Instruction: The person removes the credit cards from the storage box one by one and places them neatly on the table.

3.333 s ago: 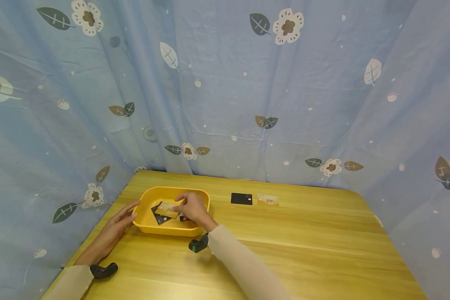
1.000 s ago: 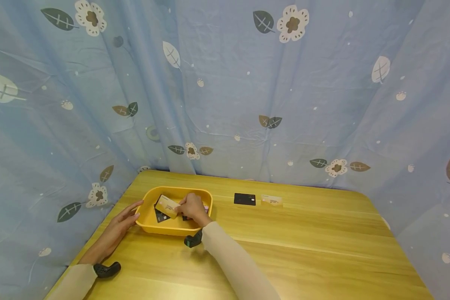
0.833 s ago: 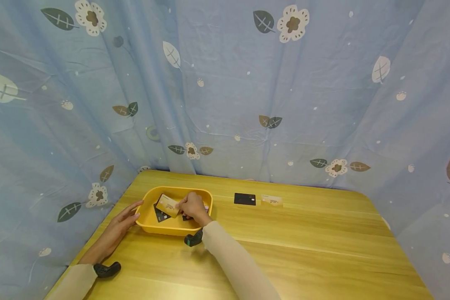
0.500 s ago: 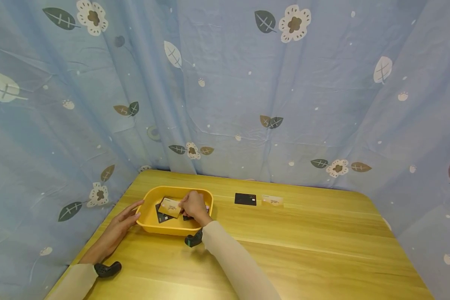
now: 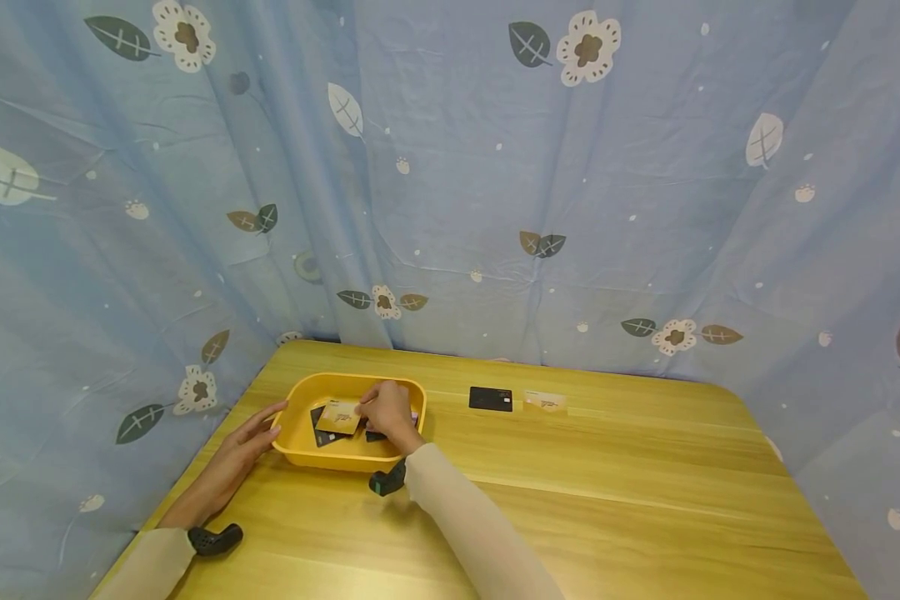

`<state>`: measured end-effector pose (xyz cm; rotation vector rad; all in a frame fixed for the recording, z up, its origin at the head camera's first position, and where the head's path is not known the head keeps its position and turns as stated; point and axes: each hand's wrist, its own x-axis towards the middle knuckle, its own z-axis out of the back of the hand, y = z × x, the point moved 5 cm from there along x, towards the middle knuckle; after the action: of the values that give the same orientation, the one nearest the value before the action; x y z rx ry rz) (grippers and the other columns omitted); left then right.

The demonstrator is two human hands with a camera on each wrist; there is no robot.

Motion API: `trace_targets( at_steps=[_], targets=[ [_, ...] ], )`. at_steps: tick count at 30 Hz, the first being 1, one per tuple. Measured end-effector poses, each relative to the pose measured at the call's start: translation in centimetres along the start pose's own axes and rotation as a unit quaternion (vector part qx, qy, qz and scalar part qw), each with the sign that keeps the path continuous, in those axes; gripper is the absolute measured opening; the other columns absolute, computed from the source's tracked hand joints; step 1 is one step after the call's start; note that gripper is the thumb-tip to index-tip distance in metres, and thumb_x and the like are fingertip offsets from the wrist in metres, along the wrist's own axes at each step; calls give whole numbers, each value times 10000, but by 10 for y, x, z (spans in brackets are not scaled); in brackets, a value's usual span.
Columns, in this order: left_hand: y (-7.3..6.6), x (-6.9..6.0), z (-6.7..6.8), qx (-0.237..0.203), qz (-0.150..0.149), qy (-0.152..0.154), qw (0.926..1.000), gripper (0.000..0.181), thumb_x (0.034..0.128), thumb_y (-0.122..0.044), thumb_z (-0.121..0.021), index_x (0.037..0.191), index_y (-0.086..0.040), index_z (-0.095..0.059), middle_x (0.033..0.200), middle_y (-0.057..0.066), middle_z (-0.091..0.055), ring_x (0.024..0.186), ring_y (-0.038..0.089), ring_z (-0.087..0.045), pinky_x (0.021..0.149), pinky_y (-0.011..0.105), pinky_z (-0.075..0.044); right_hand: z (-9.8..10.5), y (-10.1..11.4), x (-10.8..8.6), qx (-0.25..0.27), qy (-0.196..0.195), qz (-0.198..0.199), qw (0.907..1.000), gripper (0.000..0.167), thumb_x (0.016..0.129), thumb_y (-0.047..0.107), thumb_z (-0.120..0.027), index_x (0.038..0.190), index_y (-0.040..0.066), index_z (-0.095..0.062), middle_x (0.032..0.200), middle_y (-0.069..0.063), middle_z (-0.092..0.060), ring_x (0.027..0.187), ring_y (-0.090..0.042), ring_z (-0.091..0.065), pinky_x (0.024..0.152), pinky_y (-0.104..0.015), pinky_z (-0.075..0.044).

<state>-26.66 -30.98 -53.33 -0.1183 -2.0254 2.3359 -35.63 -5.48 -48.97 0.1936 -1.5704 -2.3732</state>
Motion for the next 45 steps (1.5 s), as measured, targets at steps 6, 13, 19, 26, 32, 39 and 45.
trace_targets(
  at_steps=[6, 13, 19, 26, 32, 39, 45],
  targets=[
    [1, 1, 0, -43, -68, 21, 10000, 619, 1069, -402, -559, 1622, -226, -344, 1710, 44, -150, 1559, 329, -125, 1071, 174, -353, 5, 1, -1, 213, 117, -32, 9997, 92, 955, 123, -752, 994, 58, -803, 762, -228, -716, 690, -489, -661, 564, -466, -583],
    [1, 1, -1, -109, -136, 36, 9998, 615, 1072, -387, -558, 1623, -214, -344, 1712, 62, -142, 1557, 342, -125, 960, 82, -377, 14, 9, -3, 360, 254, 104, 9990, 132, 967, 170, -746, 1023, 71, -814, 835, -171, -751, 720, -533, -642, 642, -584, -577],
    [0, 0, 0, -66, -124, 30, 9999, 619, 1073, -397, -553, 1625, -217, -338, 1712, 64, -141, 1557, 345, -125, 965, 86, -375, 27, 18, -7, 546, 245, 356, 9976, 127, 962, 157, -749, 1018, 61, -811, 826, -96, -760, 694, -556, -583, 491, -426, -516],
    [-1, 0, 1, -19, -118, -28, 9999, 625, 1070, -403, -557, 1626, -220, -337, 1713, 58, -142, 1558, 347, -117, 964, 94, -376, 45, 19, -10, 514, 130, 397, 9978, 117, 956, 162, -758, 1012, 75, -814, 846, -178, -747, 532, -353, -538, 443, -320, -427],
    [-2, 1, 2, -95, -159, -8, 9998, 630, 1070, -395, -560, 1626, -203, -335, 1714, 70, -137, 1557, 351, -120, 961, 95, -396, 59, 15, -12, 548, 105, 235, 9982, 106, 956, 167, -759, 1014, 97, -813, 861, -178, -742, 589, -405, -528, 532, -477, -486],
    [-2, 1, 0, -104, -118, -2, 9999, 632, 1070, -394, -561, 1627, -205, -332, 1712, 74, -138, 1555, 349, -128, 960, 101, -401, 74, 12, -21, 453, 80, 239, 9987, 132, 961, 177, -755, 1044, 90, -810, 817, -101, -731, 581, -376, -531, 526, -432, -482],
    [-2, 0, -1, -78, -28, -12, 10000, 647, 1062, -411, -570, 1628, -209, -330, 1714, 65, -131, 1559, 342, -121, 952, 86, -386, 86, 7, -28, 419, 86, 242, 9988, 138, 970, 188, -746, 1057, 100, -807, 918, -146, -753, 751, -582, -524, 547, -425, -491]
  ],
)
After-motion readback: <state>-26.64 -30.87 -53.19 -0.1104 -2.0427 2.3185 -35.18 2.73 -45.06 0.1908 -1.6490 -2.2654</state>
